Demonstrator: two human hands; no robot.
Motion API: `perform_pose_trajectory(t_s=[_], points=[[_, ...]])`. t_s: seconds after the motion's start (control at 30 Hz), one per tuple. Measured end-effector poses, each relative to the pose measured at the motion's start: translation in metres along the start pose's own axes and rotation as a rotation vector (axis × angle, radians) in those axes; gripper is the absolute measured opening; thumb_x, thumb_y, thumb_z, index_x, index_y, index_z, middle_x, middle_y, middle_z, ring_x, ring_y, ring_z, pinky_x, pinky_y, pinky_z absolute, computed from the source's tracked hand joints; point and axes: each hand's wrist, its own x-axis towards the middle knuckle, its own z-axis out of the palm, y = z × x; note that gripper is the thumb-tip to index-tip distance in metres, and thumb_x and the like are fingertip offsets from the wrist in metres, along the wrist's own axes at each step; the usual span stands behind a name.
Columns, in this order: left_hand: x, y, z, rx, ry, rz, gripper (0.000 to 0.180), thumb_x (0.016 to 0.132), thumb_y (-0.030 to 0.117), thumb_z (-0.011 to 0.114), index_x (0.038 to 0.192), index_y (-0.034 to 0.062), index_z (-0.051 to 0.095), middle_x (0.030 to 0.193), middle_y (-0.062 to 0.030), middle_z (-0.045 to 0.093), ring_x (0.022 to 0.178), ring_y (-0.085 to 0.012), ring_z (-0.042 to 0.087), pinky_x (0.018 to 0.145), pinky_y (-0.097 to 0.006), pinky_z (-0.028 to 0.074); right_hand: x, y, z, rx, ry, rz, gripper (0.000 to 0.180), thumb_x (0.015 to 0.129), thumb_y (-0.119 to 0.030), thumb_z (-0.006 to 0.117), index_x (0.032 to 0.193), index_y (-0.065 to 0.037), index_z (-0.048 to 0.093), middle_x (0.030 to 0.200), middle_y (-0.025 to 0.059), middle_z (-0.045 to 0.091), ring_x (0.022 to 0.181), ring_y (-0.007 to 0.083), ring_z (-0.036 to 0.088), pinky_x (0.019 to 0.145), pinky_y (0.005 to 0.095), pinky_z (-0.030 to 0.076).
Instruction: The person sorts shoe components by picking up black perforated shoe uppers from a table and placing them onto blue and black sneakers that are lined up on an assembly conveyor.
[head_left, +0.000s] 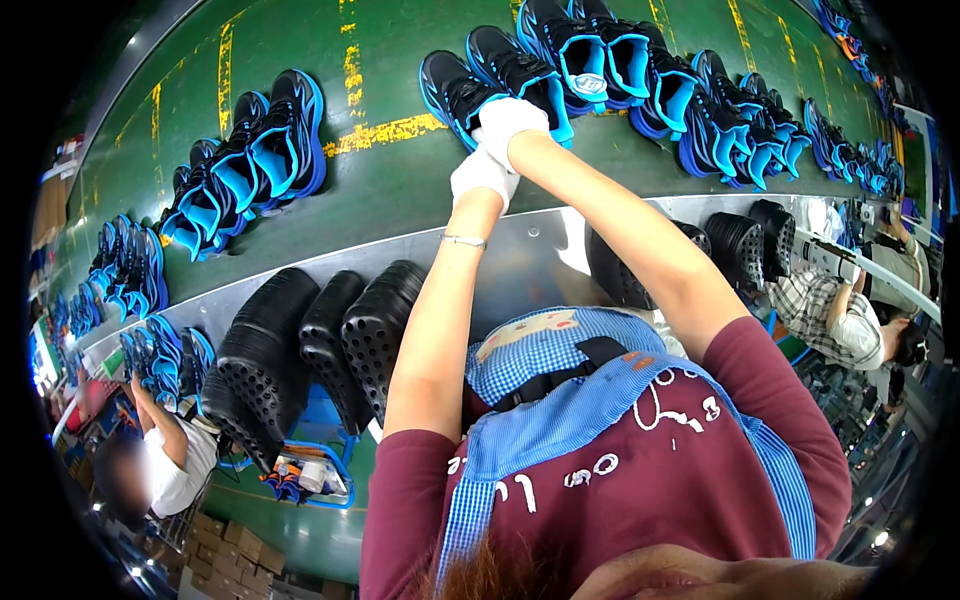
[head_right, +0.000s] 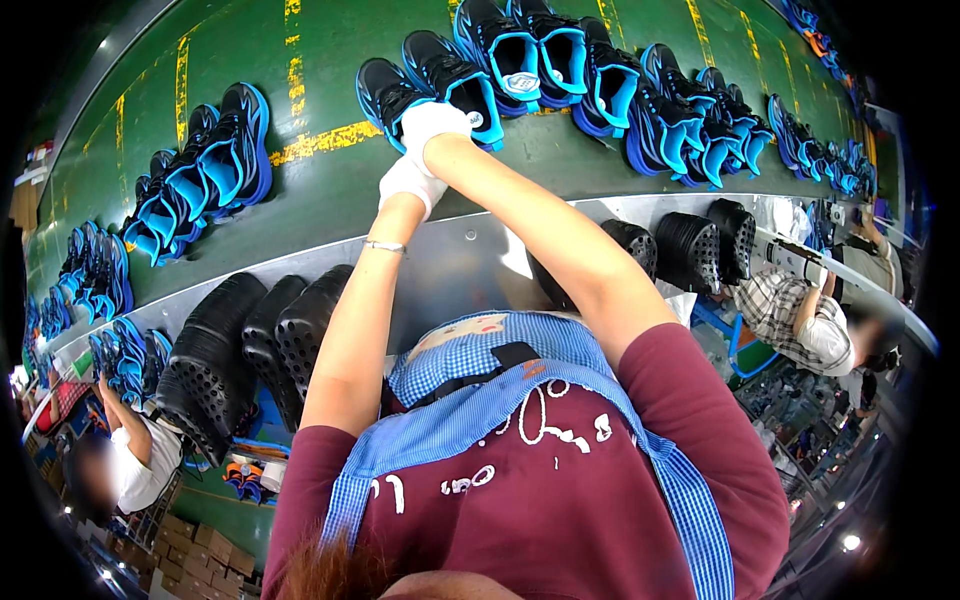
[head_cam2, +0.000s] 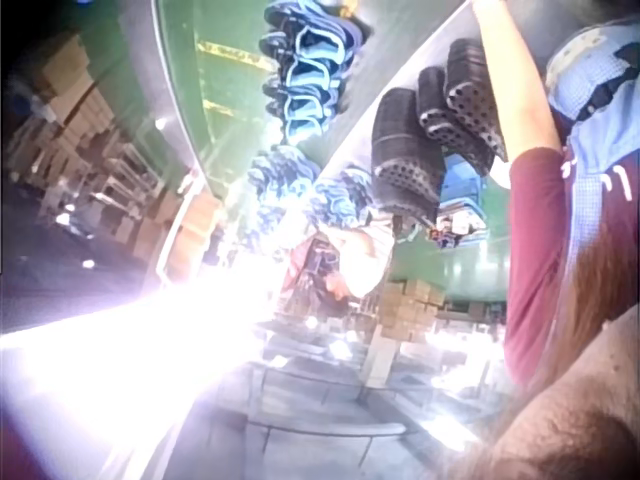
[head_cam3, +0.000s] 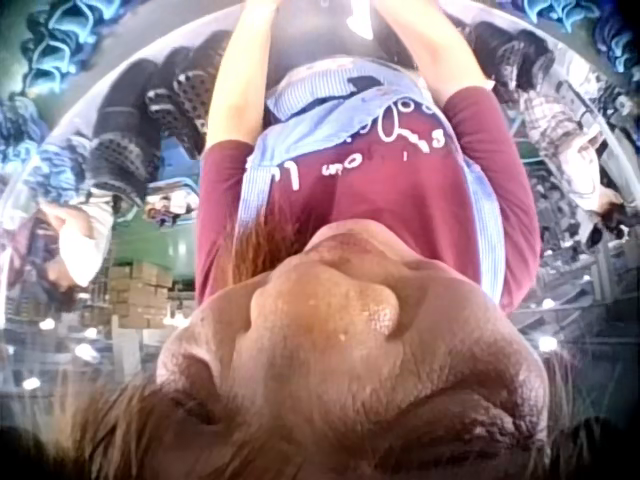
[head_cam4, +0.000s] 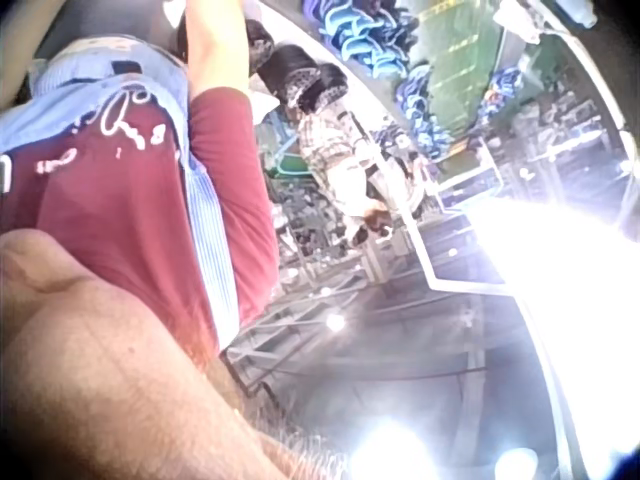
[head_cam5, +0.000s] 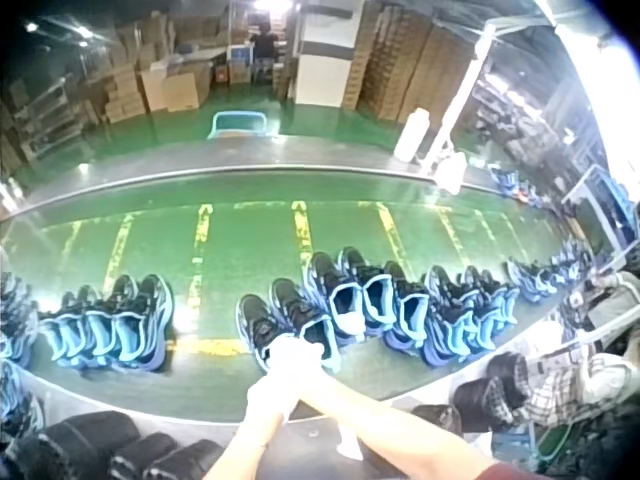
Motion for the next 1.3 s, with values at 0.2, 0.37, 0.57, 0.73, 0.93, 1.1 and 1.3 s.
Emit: perform_pose_trajectory(t_s=[0.2, 0.37, 0.57, 0.73, 0.93, 1.1, 1.3], points=[[0.036, -0.023, 0.027, -0.065, -0.049, 0.048, 0.048, 0.089, 0.041, 0.051, 0.12, 0.0055, 0.06, 0.115, -0.0188, 0.065, 0.109, -0.0356, 0.06, 0.088, -0.04, 0.049, 0.016, 0.005, 0.006, 0.027, -0.064, -0.088, 0.029, 0.084, -0.027, 0.061, 0.096, -0.003, 0.071, 0.099, 0.0209, 0.068, 0.094, 0.0359, 0.065, 0.083, 0.0427, 0.052], [0.044, -0.035, 0.034, -0.06, 0.008, 0.152, 0.044, 0.085, 0.043, 0.058, 0.113, 0.0105, 0.066, 0.116, -0.0172, 0.064, 0.108, -0.0357, 0.06, 0.088, -0.04, 0.05, 0.027, 0.001, 0.013, -0.041, -0.014, -0.194, 0.024, 0.085, -0.019, 0.056, 0.097, -0.005, 0.071, 0.1, 0.0203, 0.068, 0.094, 0.0342, 0.066, 0.082, 0.0419, 0.053], [0.047, -0.034, 0.026, 0.02, -0.072, 0.099, 0.05, 0.081, 0.046, 0.062, 0.118, 0.0117, 0.065, 0.117, -0.0167, 0.064, 0.11, -0.0348, 0.06, 0.089, -0.041, 0.049, 0.023, 0.005, 0.009, 0.073, -0.015, -0.109, 0.025, 0.082, -0.021, 0.06, 0.099, -0.006, 0.071, 0.1, 0.0203, 0.068, 0.094, 0.0355, 0.066, 0.082, 0.0425, 0.053], [0.047, -0.043, 0.028, 0.048, 0.066, 0.082, 0.053, 0.082, 0.05, 0.06, 0.118, 0.0105, 0.063, 0.118, -0.0166, 0.064, 0.11, -0.0349, 0.059, 0.09, -0.041, 0.048, -0.02, 0.025, -0.016, 0.211, -0.069, -0.239, 0.04, 0.085, -0.035, 0.057, 0.112, -0.006, 0.065, 0.102, 0.0208, 0.067, 0.097, 0.0396, 0.063, 0.086, 0.0451, 0.05], [0.0, -0.016, -0.007, 0.274, 0.203, 0.182, 0.045, 0.082, 0.043, 0.062, 0.114, 0.0098, 0.063, 0.114, -0.0165, 0.063, 0.103, -0.0389, 0.059, 0.087, -0.045, 0.048, -0.169, 0.173, -0.047, 0.336, 0.478, -0.18, 0.039, 0.09, -0.04, 0.052, 0.113, -0.01, 0.062, 0.105, 0.0171, 0.066, 0.1, 0.0347, 0.061, 0.088, 0.0429, 0.048], [-0.011, -0.068, -0.044, 0.505, 0.317, 0.033, 0.044, 0.08, 0.035, 0.066, 0.119, 0.0143, 0.062, 0.116, -0.0142, 0.061, 0.102, -0.0363, 0.06, 0.09, -0.044, 0.048, -0.306, 0.319, -0.062, 0.194, 0.79, 0.317, 0.029, 0.089, -0.03, 0.054, 0.104, -0.008, 0.066, 0.101, 0.0139, 0.067, 0.096, 0.032, 0.062, 0.085, 0.0395, 0.05], [-0.058, -0.021, -0.02, 0.562, 0.802, 0.064, 0.051, 0.078, 0.026, 0.067, 0.127, 0.0137, 0.058, 0.126, -0.021, 0.055, 0.109, -0.0383, 0.056, 0.092, -0.045, 0.046, -0.396, 0.445, -0.011, 0.098, 0.822, 0.617, 0.03, 0.081, -0.029, 0.063, 0.104, -0.01, 0.064, 0.1, 0.0158, 0.065, 0.097, 0.0338, 0.061, 0.086, 0.0414, 0.048]])
